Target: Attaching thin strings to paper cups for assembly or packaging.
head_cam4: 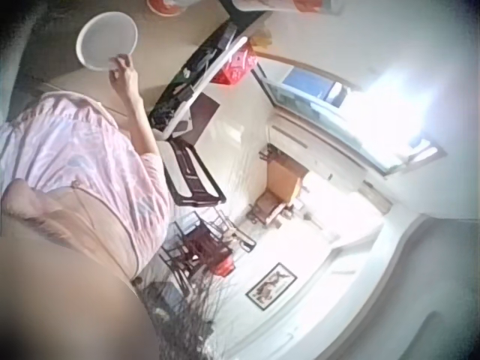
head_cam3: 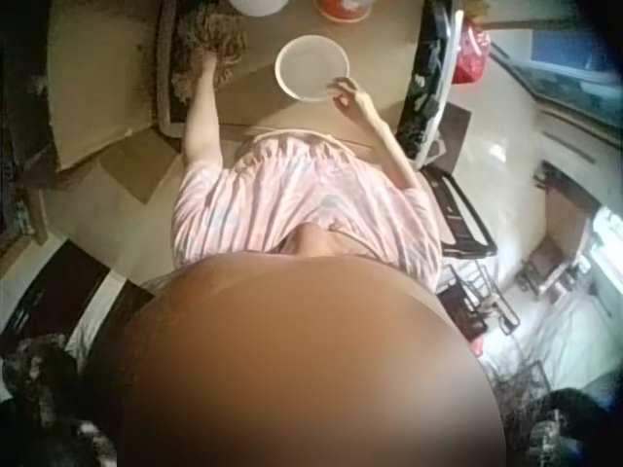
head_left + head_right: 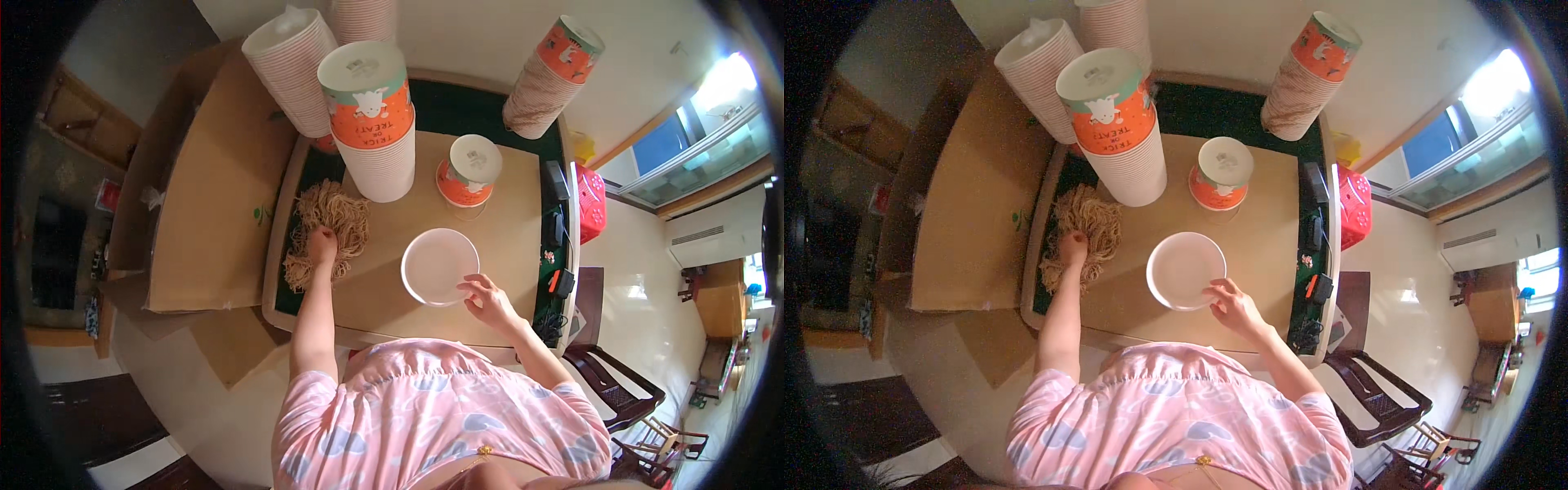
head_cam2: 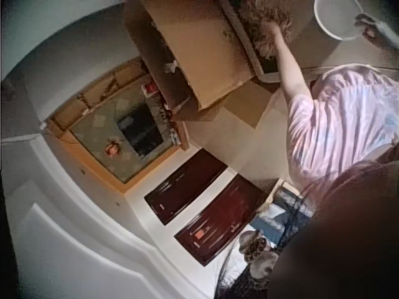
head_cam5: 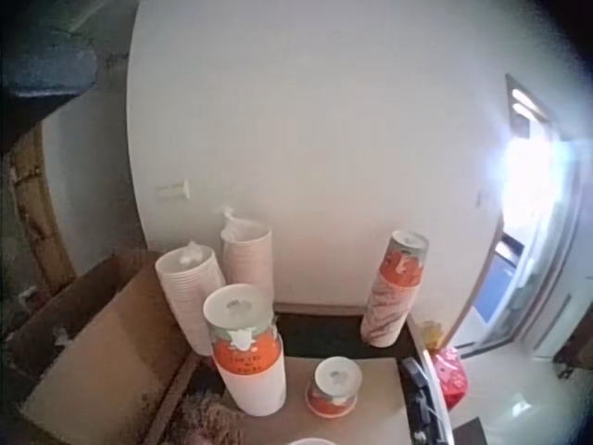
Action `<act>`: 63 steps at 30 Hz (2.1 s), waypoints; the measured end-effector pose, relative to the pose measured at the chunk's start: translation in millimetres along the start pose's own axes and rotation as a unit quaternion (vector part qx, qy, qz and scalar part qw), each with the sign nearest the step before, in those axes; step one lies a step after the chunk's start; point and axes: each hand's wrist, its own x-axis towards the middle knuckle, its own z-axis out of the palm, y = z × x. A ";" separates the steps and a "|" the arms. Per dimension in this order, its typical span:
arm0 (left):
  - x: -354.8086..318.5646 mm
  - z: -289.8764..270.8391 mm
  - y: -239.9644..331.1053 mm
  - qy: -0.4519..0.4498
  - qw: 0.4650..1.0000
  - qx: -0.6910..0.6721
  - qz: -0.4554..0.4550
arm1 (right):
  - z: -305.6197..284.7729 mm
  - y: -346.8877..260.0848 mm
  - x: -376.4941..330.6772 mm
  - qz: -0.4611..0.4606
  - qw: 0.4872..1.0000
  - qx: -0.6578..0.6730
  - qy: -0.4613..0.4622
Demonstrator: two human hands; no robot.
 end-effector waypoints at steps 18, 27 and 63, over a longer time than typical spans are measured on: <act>-239.5 -61.2 87.6 -0.149 0.910 -0.269 0.278 | 60.5 -62.0 5.8 0.229 0.749 0.622 -0.007; -234.8 -42.8 35.7 -0.251 0.910 -0.105 0.312 | 35.2 -22.9 -8.9 0.258 0.678 0.674 0.139; -177.6 -25.9 129.8 -0.227 0.864 -0.351 0.283 | 30.6 -2.7 31.0 0.057 0.976 0.207 0.027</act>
